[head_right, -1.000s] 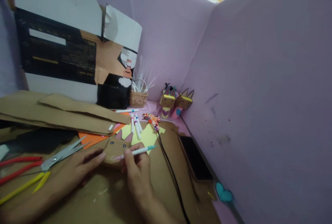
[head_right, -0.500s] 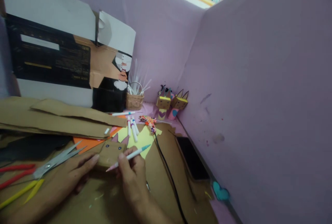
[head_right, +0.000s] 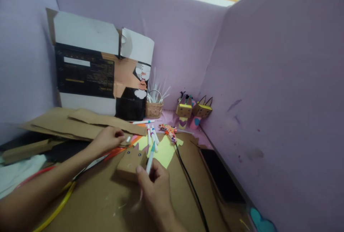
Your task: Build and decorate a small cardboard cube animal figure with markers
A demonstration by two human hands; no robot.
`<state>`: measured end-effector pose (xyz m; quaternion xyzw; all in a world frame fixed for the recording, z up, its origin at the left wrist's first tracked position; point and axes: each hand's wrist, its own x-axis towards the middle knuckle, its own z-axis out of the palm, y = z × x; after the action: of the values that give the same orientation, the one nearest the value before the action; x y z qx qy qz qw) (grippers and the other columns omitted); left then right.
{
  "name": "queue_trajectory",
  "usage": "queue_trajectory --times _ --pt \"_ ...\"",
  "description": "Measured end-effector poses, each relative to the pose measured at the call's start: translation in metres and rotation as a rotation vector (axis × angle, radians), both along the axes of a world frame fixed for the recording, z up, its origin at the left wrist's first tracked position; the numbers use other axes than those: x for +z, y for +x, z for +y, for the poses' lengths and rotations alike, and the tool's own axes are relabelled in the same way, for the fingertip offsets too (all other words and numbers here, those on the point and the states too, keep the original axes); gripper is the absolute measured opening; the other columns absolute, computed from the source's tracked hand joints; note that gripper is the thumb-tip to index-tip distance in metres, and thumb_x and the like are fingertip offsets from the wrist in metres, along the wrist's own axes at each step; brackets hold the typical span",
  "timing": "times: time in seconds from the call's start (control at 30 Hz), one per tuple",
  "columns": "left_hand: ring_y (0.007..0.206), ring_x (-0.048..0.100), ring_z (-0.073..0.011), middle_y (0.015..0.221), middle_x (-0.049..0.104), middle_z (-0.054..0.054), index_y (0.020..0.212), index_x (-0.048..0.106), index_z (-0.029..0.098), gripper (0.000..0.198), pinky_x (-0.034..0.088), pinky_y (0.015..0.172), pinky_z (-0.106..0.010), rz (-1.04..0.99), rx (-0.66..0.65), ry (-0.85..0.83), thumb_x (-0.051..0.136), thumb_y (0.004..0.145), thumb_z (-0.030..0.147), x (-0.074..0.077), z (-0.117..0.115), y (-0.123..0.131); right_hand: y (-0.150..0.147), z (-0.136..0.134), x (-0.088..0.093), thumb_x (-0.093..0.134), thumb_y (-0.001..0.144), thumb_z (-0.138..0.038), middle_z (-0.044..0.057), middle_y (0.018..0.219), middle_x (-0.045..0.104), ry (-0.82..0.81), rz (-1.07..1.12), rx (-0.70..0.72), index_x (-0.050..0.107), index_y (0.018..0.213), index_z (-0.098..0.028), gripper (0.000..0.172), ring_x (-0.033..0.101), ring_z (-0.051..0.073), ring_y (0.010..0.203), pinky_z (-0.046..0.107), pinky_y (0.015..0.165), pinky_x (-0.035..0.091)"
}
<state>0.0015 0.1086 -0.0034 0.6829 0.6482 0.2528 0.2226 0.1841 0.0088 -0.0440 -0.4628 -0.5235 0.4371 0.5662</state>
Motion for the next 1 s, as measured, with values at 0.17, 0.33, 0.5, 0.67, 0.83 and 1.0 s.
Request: queue_trajectory --times 0.17,0.33,0.5,0.67,0.83,1.0 --pt "0.073 0.060 -0.0158 0.078 0.063 -0.001 0.077 0.062 0.015 0.020 0.048 0.070 -0.033 0.062 0.049 -0.119 0.063 0.082 0.034 -0.011 0.021 0.016 -0.002 0.001 -0.002 0.060 0.075 -0.040 -0.005 0.052 0.042 -0.001 -0.015 0.008 0.048 0.060 -0.020 0.027 0.038 0.011 0.048 0.023 0.047 0.032" --pt "0.065 0.057 -0.0132 0.072 0.059 0.001 0.074 0.059 0.014 0.019 0.047 0.061 -0.028 -0.107 0.073 -0.135 0.062 0.082 0.031 -0.011 0.018 0.009 -0.004 -0.002 -0.005 0.054 0.082 -0.046 -0.005 0.054 0.044 -0.011 0.027 0.123 0.051 0.073 -0.019 0.029 0.041 0.010 0.048 0.022 0.047 0.032" --pt "0.043 0.039 -0.0090 0.049 0.044 0.006 0.064 0.051 0.017 0.031 0.031 0.043 -0.021 -0.476 0.062 -0.153 0.059 0.070 0.047 -0.007 -0.044 -0.001 -0.005 -0.006 -0.003 0.056 0.078 -0.057 -0.004 0.057 0.052 -0.155 0.139 0.282 0.050 0.088 -0.017 0.041 0.045 0.009 0.047 0.019 0.045 0.032" --pt "0.038 0.032 -0.0056 0.050 0.045 0.007 0.069 0.055 0.016 0.041 0.022 0.036 -0.018 -0.740 0.085 -0.215 0.065 0.058 0.054 -0.019 -0.111 -0.006 -0.022 -0.021 -0.011 0.058 0.079 -0.052 -0.003 0.062 0.055 -0.305 0.069 0.536 0.048 0.090 -0.018 0.037 0.045 0.007 0.046 0.019 0.046 0.034" --pt "0.034 0.030 -0.0055 0.040 0.043 0.009 0.073 0.056 0.017 0.037 0.018 0.034 -0.017 -0.874 0.171 -0.196 0.069 0.061 0.049 -0.028 -0.123 -0.019 -0.051 -0.024 -0.015 0.060 0.074 -0.030 -0.003 0.068 0.054 -0.332 0.002 0.535 0.048 0.079 -0.019 0.017 0.046 0.008 0.053 0.019 0.049 0.036" --pt "0.036 0.031 -0.0063 0.045 0.044 0.009 0.077 0.055 0.017 0.030 0.021 0.036 -0.019 -0.843 0.113 -0.169 0.062 0.068 0.045 -0.026 -0.122 -0.024 -0.067 -0.007 0.002 0.062 0.066 -0.027 -0.006 0.056 0.044 -0.292 -0.002 0.402 0.040 0.063 -0.021 0.023 0.038 0.008 0.048 0.019 0.045 0.030"
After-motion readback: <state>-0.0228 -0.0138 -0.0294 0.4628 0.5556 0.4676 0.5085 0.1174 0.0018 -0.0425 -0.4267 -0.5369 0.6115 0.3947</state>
